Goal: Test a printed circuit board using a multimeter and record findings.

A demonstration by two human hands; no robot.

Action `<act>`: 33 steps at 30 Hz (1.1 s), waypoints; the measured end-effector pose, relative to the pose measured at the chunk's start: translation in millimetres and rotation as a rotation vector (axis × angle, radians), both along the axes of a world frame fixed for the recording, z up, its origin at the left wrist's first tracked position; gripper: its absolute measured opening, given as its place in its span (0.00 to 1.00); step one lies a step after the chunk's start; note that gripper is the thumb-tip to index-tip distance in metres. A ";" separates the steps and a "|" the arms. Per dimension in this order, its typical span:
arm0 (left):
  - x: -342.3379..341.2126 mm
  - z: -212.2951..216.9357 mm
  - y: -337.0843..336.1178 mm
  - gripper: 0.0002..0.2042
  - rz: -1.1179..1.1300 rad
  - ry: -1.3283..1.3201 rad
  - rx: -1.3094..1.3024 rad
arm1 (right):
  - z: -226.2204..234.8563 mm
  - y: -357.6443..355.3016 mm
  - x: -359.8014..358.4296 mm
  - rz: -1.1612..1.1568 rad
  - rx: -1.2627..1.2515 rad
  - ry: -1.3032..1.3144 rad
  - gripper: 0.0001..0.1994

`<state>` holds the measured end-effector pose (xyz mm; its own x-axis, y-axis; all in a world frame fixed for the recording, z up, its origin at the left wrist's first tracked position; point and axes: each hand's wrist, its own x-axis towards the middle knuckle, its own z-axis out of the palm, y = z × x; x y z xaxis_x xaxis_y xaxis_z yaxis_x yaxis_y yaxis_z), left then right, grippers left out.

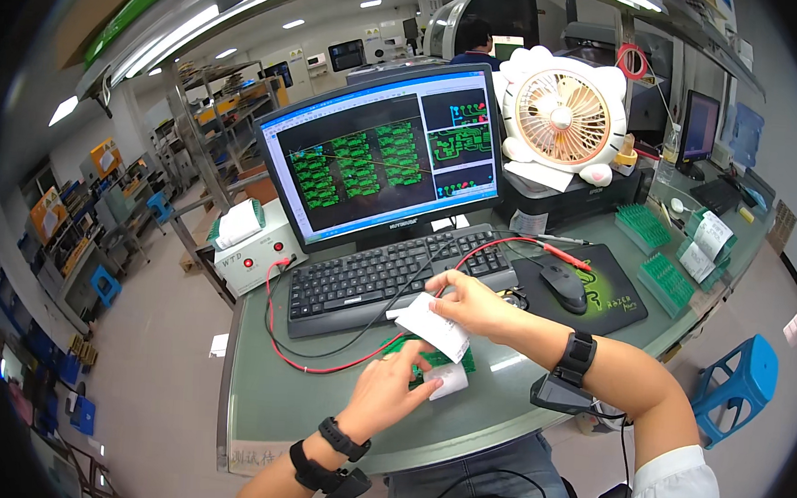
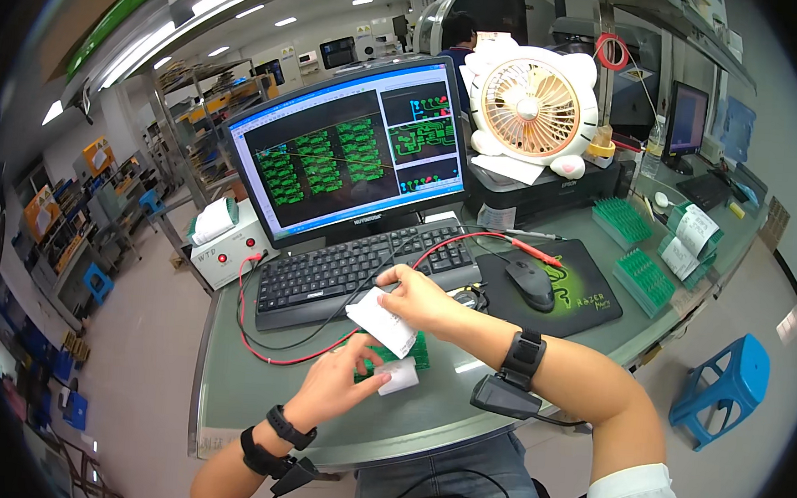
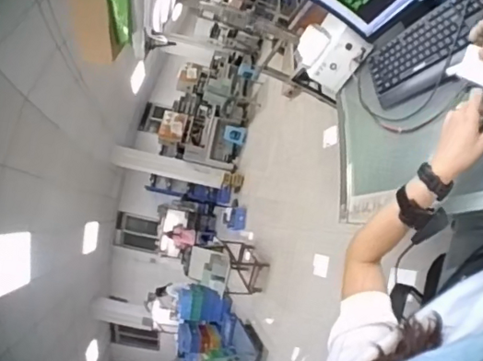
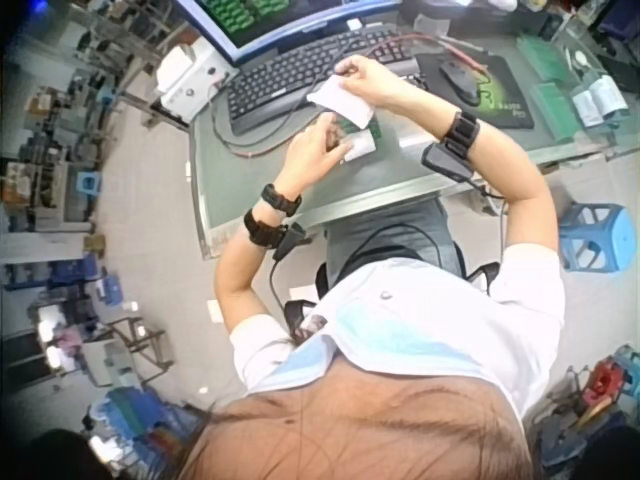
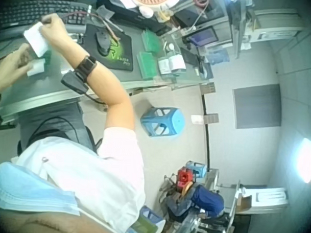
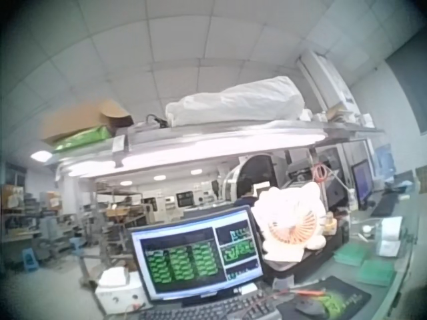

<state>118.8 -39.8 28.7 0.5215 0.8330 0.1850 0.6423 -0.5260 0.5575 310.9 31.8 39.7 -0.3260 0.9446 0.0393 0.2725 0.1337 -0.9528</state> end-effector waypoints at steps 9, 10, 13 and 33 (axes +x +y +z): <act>-13.7 -34.7 -8.6 0.06 -0.003 -0.269 -0.141 | 3.5 -49.2 10.4 0.040 -0.237 0.246 0.12; -20.1 -39.4 -10.1 0.05 0.059 -0.500 -0.353 | -3.3 -59.2 13.0 0.054 -0.239 0.238 0.12; -23.1 -23.2 -23.7 0.05 0.115 -0.569 -0.458 | -19.7 -80.7 17.8 0.162 -0.295 0.238 0.12; -1.0 -28.2 -35.3 0.15 -0.101 0.176 0.317 | -20.4 -44.5 21.9 0.080 0.515 -0.817 0.13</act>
